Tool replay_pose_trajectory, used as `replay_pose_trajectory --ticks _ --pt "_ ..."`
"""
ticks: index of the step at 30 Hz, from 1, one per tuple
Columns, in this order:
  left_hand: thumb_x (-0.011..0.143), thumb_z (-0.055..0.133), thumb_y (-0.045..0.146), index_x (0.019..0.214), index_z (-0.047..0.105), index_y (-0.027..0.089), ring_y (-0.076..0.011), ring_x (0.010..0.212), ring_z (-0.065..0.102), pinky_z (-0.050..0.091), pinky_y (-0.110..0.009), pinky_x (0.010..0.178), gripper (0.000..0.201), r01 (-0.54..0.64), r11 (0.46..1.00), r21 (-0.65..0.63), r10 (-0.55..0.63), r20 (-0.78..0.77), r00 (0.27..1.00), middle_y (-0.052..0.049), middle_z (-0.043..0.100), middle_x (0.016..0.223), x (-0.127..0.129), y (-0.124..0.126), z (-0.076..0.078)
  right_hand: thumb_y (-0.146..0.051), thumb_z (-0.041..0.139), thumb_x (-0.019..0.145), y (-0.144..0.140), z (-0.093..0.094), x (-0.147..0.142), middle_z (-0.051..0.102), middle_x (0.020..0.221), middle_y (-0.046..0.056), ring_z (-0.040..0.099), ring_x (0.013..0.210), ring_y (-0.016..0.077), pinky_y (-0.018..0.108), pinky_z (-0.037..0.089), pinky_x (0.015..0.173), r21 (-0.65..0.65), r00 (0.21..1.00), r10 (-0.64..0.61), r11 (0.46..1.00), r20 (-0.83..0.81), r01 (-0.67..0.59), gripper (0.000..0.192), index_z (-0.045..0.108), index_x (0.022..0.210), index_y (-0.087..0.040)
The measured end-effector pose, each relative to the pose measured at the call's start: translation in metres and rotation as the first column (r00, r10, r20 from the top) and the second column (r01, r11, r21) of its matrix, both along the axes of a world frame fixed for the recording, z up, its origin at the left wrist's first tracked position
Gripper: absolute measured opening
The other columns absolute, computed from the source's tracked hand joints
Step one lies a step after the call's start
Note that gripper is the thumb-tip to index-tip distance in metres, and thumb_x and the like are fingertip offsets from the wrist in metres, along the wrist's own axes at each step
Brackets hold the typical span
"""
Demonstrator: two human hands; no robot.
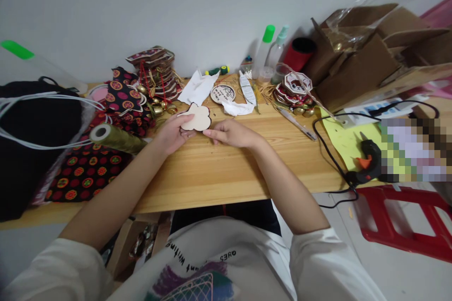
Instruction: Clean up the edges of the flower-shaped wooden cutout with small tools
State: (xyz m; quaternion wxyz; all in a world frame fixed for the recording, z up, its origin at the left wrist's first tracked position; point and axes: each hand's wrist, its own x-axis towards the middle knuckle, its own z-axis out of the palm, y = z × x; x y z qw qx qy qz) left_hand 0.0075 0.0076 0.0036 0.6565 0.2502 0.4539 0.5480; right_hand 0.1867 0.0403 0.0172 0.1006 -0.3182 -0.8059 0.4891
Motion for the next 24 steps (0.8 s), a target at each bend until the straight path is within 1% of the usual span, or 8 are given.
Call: replay_pose_trajectory --ticks 6,10,14,17,20,24 --pt "0.06 0.068 0.019 0.073 0.059 0.012 -0.0035 0.04 0.039 0.024 -0.017 0.036 0.017 0.043 0.998 0.05 -0.035 -0.156 0.987 0.003 0.051 0.053 0.0049 -0.003 -0.0016 -0.054 0.048 0.081 -0.0026 0.0034 -0.0024 0.042 0.049 -0.004 0.034 0.046 0.0051 0.021 0.027 0.048 0.041 0.997 -0.01 0.999 0.081 0.006 0.048 0.057 0.061 -0.012" --pt "0.06 0.069 0.021 0.073 0.06 0.014 -0.0034 0.041 0.038 0.024 -0.017 0.036 0.018 0.053 0.996 0.067 -0.04 -0.181 0.983 0.004 0.052 0.054 0.0056 -0.0038 -0.0035 -0.053 0.047 0.082 -0.0035 0.0046 -0.0033 0.04 0.048 -0.004 0.033 0.046 0.0056 0.021 0.026 0.048 0.042 0.995 -0.021 0.999 0.101 0.017 0.047 0.057 0.061 -0.012" --pt "0.06 0.069 0.021 0.076 0.06 0.012 -0.0033 0.042 0.039 0.025 -0.017 0.037 0.02 0.067 0.996 0.056 -0.057 -0.158 0.986 0.003 0.052 0.056 0.0042 -0.0039 -0.0029 -0.055 0.045 0.082 -0.0038 0.0054 -0.0036 0.042 0.05 -0.004 0.035 0.048 0.0063 0.022 0.028 0.051 0.022 0.994 -0.03 0.999 0.106 0.028 0.049 0.058 0.061 -0.012" --pt "0.061 0.069 0.02 0.075 0.058 0.011 -0.0038 0.043 0.041 0.026 -0.017 0.037 0.02 0.041 0.998 0.048 -0.035 -0.117 0.993 0.003 0.052 0.055 0.0037 -0.0034 -0.0012 -0.058 0.042 0.082 -0.0039 0.0036 -0.0032 0.045 0.052 -0.003 0.037 0.049 0.0068 0.023 0.029 0.053 0.015 0.994 -0.04 0.999 0.101 0.039 0.053 0.06 0.065 -0.011" --pt "0.063 0.069 0.017 0.074 0.057 0.011 -0.0028 0.041 0.04 0.027 -0.017 0.037 0.017 0.002 0.999 0.041 0.0 -0.06 0.998 0.004 0.051 0.054 0.0042 -0.0029 0.0009 -0.059 0.04 0.083 -0.0036 0.0009 -0.0028 0.043 0.051 -0.003 0.037 0.049 0.0068 0.023 0.03 0.053 0.011 0.997 -0.041 0.999 0.067 0.041 0.055 0.06 0.067 -0.011" --pt "0.067 0.065 0.013 0.075 0.057 0.011 -0.0015 0.038 0.038 0.028 -0.016 0.038 0.013 -0.009 0.999 0.039 0.01 -0.014 1.0 0.003 0.053 0.054 0.0049 -0.0032 0.003 -0.06 0.037 0.083 -0.0027 -0.0009 -0.0027 0.039 0.049 -0.004 0.035 0.047 0.0064 0.022 0.029 0.052 0.006 0.998 -0.047 0.999 0.038 0.046 0.056 0.057 0.065 -0.011"
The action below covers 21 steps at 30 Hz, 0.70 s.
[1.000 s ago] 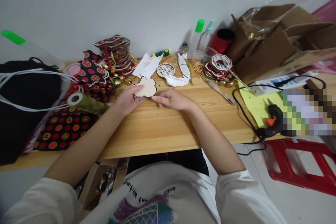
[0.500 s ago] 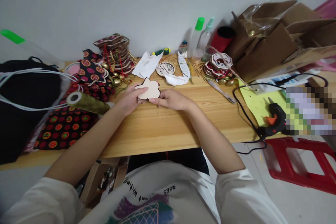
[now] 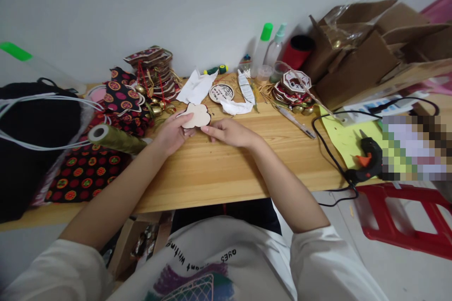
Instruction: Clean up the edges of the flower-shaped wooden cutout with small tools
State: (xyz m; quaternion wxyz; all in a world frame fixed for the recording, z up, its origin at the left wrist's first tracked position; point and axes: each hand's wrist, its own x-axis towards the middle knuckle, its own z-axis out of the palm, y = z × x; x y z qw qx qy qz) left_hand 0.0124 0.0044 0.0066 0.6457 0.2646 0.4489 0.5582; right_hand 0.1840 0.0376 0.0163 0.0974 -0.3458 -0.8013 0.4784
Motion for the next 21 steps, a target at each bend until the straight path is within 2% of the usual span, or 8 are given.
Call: replay_pose_trajectory --ticks 21 --pt "0.07 0.063 0.014 0.073 0.054 0.013 -0.003 0.038 0.039 0.031 -0.019 0.04 0.01 0.017 1.0 0.016 -0.017 -0.002 1.0 0.006 0.048 0.05 0.0 -0.001 0.0016 -0.06 0.033 0.086 0.0 -0.0016 -0.0015 0.033 0.042 -0.007 0.03 0.042 0.0051 0.022 0.027 0.049 -0.02 0.997 -0.027 0.999 -0.075 0.026 0.057 0.056 0.064 -0.012"
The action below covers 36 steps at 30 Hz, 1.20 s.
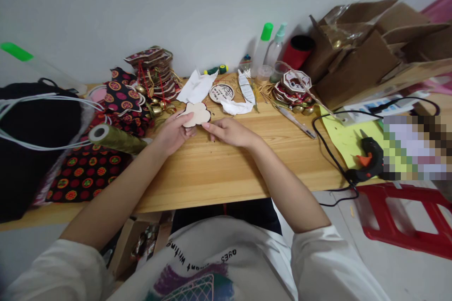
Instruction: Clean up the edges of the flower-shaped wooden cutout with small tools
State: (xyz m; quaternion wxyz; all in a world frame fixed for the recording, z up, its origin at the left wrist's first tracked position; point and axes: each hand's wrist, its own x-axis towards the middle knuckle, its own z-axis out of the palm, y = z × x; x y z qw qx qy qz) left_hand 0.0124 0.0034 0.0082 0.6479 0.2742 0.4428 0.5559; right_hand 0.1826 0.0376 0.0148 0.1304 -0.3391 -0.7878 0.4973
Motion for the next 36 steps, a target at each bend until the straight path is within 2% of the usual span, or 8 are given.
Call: replay_pose_trajectory --ticks 5,12,26,36 --pt "0.071 0.063 0.015 0.072 0.054 0.013 -0.003 0.038 0.039 0.031 -0.018 0.04 0.01 0.012 1.0 -0.003 -0.012 -0.007 1.0 0.006 0.047 0.048 -0.0001 -0.0001 -0.0001 -0.06 0.033 0.086 0.0006 -0.0014 -0.0002 0.033 0.041 -0.007 0.03 0.042 0.0052 0.022 0.027 0.049 -0.003 1.0 -0.004 1.0 -0.001 0.004 0.058 0.057 0.063 -0.012" --pt "0.069 0.066 0.014 0.074 0.056 0.011 -0.0024 0.037 0.039 0.031 -0.017 0.038 0.012 -0.001 1.0 -0.029 0.001 -0.014 1.0 0.004 0.052 0.052 0.0012 -0.0002 0.0016 -0.06 0.037 0.083 -0.001 0.0016 -0.0012 0.037 0.045 -0.005 0.034 0.046 0.0059 0.022 0.028 0.052 0.024 0.999 -0.014 1.0 0.034 0.013 0.057 0.058 0.064 -0.011" --pt "0.066 0.067 0.017 0.075 0.056 0.012 -0.0028 0.037 0.038 0.031 -0.018 0.038 0.015 0.017 1.0 0.006 -0.017 -0.045 0.999 0.005 0.051 0.05 0.0004 -0.0005 -0.0009 -0.063 0.036 0.083 -0.0048 0.0044 -0.0023 0.047 0.052 -0.001 0.041 0.051 0.0079 0.023 0.03 0.057 0.083 0.988 -0.041 0.996 0.146 0.03 0.059 0.059 0.064 -0.012" --pt "0.065 0.069 0.019 0.071 0.056 0.013 -0.0034 0.038 0.038 0.029 -0.018 0.038 0.016 0.014 1.0 0.018 -0.013 -0.063 0.998 0.005 0.048 0.048 -0.0015 -0.0001 -0.0042 -0.06 0.036 0.084 -0.007 0.0049 -0.0031 0.052 0.056 0.0 0.043 0.052 0.008 0.023 0.029 0.056 0.133 0.987 -0.055 0.991 0.15 0.035 0.055 0.055 0.065 -0.013"
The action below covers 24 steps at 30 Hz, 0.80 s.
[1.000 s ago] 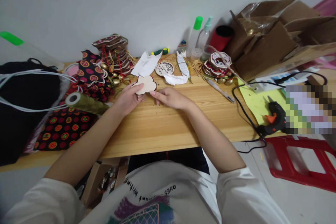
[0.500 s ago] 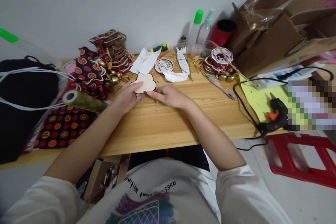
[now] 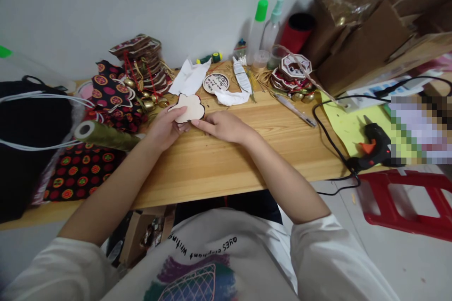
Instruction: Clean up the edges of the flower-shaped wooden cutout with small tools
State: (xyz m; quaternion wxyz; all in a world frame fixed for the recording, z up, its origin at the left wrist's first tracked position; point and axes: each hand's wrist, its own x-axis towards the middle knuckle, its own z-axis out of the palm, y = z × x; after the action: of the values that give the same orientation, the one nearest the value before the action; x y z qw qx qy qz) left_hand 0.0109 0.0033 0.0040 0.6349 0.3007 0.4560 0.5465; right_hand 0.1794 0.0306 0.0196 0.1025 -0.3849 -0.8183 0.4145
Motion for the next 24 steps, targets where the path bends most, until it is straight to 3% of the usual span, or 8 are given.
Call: replay_pose_trajectory --ticks 17,24 --pt "0.055 0.071 0.027 0.072 0.054 0.016 -0.0043 0.043 0.041 0.03 -0.018 0.038 0.026 -0.04 0.999 -0.001 0.039 -0.123 0.992 0.005 0.051 0.054 0.0027 0.0014 -0.0021 -0.053 0.035 0.089 -0.0034 0.0059 -0.0003 0.055 0.058 0.002 0.043 0.055 0.0093 0.023 0.028 0.057 0.086 0.993 0.02 0.996 0.12 -0.031 0.054 0.062 0.067 -0.011" --pt "0.059 0.068 0.024 0.078 0.058 0.016 -0.0065 0.048 0.047 0.033 -0.019 0.041 0.023 -0.045 0.999 -0.029 0.04 -0.147 0.988 0.003 0.055 0.061 0.0031 0.0002 -0.0011 -0.053 0.032 0.09 -0.0044 0.0053 -0.0001 0.058 0.062 0.005 0.047 0.056 0.0108 0.024 0.029 0.058 0.153 0.988 0.038 0.986 0.146 -0.061 0.056 0.065 0.073 -0.011"
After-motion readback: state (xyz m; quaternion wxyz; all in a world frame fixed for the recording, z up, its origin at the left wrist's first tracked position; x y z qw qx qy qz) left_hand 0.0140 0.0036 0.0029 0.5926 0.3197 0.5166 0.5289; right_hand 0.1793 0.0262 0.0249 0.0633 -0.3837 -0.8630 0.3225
